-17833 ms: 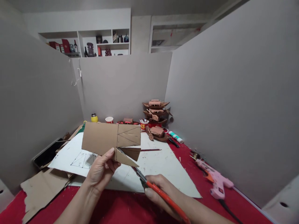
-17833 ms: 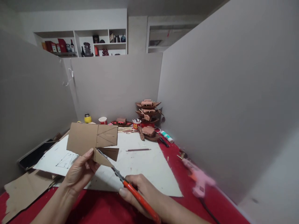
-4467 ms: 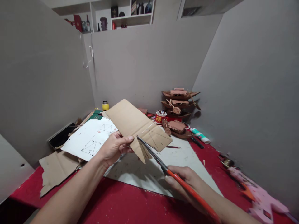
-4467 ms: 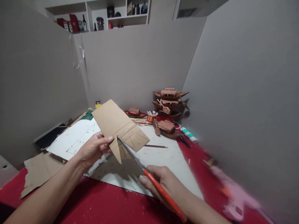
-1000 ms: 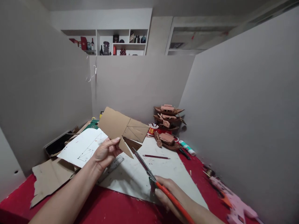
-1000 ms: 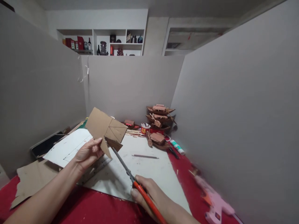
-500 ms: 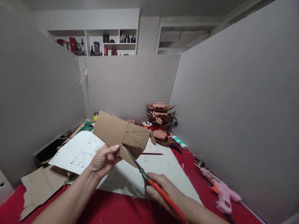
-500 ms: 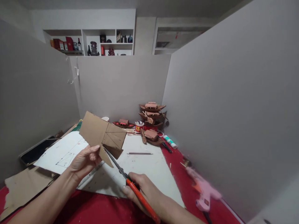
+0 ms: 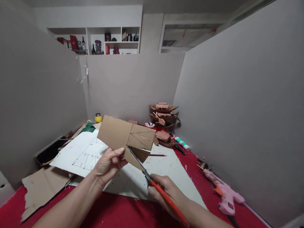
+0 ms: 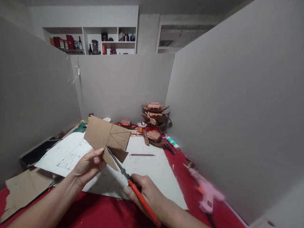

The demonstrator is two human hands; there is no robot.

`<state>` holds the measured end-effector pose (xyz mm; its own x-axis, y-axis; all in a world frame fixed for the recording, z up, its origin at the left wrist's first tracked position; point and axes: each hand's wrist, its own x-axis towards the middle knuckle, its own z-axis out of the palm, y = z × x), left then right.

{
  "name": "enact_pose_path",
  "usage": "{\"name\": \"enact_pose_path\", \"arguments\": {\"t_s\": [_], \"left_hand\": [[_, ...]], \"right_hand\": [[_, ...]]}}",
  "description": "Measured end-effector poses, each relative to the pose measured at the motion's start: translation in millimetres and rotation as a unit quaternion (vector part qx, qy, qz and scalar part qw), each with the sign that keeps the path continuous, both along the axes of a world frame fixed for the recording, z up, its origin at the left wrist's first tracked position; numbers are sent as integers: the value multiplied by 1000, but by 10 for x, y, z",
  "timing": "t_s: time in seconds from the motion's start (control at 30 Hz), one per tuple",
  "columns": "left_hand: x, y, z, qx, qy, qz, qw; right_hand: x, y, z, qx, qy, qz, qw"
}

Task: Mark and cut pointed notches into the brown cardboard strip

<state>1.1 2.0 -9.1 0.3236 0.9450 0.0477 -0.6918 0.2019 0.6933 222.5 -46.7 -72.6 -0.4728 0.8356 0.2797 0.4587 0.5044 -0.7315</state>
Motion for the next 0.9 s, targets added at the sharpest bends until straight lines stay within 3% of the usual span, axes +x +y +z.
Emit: {"name": "enact_pose_path", "arguments": {"t_s": [0.13,0.37,0.9], "left_hand": [[18,-16,3,-8,-7,-4,1000],[49,-123,90,8,-43,-43,998],[46,-224,84,-2,-60,-51,997]], "right_hand": [[-20,-9,-11,-18,21,-4,1000],[-53,-55,29,20,53,18,998],[-84,-32,56,56,-10,-58,997]]}}
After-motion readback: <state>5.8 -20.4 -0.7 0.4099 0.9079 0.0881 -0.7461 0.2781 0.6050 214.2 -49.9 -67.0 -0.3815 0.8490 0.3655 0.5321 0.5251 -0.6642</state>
